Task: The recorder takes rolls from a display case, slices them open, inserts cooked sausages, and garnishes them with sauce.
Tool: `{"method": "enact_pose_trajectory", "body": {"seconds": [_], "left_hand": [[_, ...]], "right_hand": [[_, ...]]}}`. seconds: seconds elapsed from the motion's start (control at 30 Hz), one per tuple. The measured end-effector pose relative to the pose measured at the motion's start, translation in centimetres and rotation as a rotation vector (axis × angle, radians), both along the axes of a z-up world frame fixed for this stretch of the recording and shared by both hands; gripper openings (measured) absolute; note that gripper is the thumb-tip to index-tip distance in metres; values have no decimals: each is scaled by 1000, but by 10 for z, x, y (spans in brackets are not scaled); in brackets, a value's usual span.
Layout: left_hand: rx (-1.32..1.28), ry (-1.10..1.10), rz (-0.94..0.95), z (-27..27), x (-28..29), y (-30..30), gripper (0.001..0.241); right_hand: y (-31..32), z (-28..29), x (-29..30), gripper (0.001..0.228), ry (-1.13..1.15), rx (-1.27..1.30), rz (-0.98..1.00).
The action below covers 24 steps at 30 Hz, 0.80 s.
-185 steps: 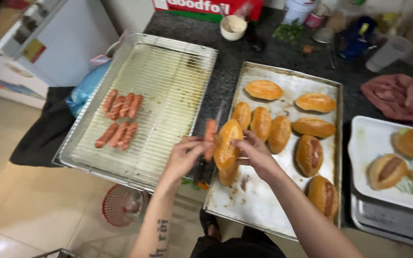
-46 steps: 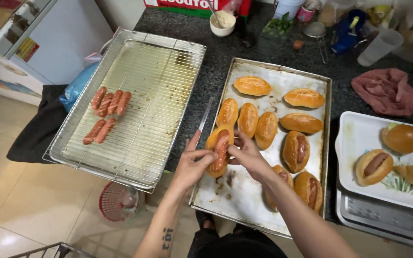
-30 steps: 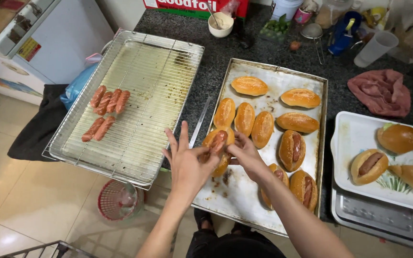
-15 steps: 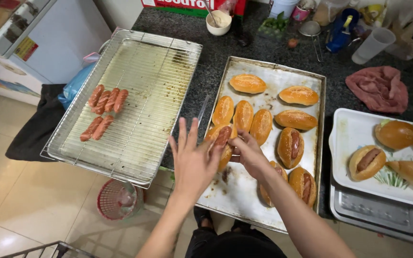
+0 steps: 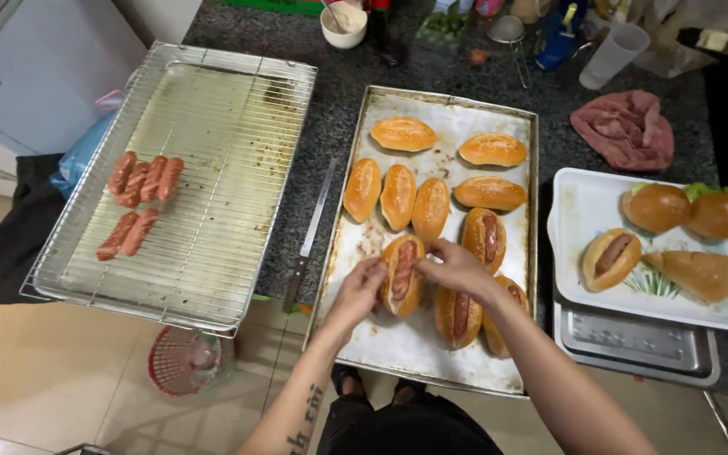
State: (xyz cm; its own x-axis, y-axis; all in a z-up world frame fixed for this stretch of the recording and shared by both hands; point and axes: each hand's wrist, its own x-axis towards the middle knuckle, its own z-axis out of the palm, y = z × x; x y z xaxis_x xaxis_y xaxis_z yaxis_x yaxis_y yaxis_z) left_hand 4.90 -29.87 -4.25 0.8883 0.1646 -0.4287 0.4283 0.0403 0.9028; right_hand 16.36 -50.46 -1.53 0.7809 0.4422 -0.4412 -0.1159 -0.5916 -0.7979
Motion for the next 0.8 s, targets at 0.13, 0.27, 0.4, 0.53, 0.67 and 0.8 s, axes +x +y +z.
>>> {"method": "enact_pose_trajectory", "body": {"seconds": [0.13,0.27,0.4,0.53,0.67,0.8], "left_hand": [[44,105,-45,-7,-7,-18,51],[-166,282,-19,-25,-11,-23,52],[-28,265,-65,-25,-11,-20,51],[22,204,-96,-33,-18,-17,50],[19,184,-118,-33,-20,-10,50],[27,157,-86,-16,-12,12,52]], "right_hand": [[-3,-4,-8,67,-88,-367,53],[-10,-17,-6,57,-176,-469,139],[-17,-26,6,51,-157,-408,194],[-17,-29,15,48,-131,-439,258],[-2,3,26,48,-106,-566,229],[11,35,43,55,-159,-213,-231]]}}
